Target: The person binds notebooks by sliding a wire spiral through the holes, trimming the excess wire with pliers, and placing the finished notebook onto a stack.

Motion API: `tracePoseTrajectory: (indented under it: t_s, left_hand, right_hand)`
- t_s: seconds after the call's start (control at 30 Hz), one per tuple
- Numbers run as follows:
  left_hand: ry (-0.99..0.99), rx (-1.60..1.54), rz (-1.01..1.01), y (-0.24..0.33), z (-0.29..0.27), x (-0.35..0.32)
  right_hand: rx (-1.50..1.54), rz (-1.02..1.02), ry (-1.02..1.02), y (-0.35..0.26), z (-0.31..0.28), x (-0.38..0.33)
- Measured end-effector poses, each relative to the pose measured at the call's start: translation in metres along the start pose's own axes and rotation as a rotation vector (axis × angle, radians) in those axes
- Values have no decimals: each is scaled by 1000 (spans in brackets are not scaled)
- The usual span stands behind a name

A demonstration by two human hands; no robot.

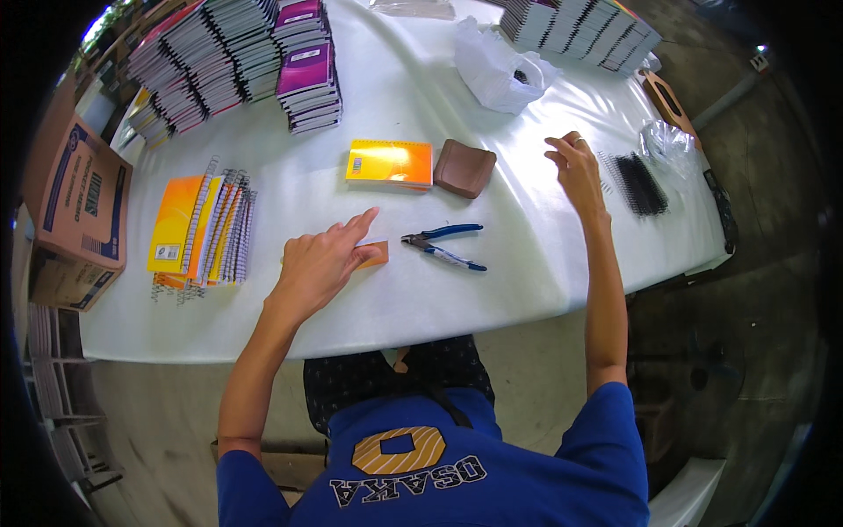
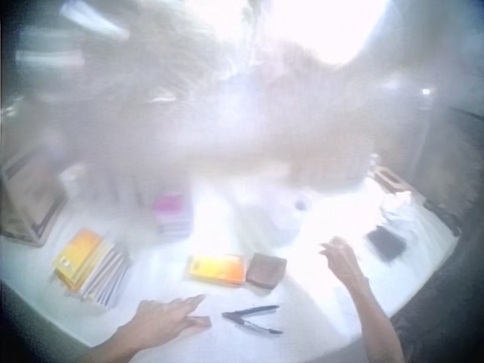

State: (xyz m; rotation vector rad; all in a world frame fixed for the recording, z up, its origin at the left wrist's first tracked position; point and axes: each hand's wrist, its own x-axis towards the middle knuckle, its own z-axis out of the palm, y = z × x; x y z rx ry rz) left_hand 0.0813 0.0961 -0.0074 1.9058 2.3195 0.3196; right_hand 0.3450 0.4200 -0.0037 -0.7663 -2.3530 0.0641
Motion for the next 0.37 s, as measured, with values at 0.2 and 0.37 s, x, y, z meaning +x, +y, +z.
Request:
tracePoseTrajectory:
  t_s: [0.2, 0.37]
  left_hand:
    - [101, 18, 60, -2, 2, -1]
    - [71, 26, 43, -1, 2, 0]
  right_hand:
    - [789, -23, -250, -172, 23, -40]
    - [856, 91, -452, -181, 36, -40]
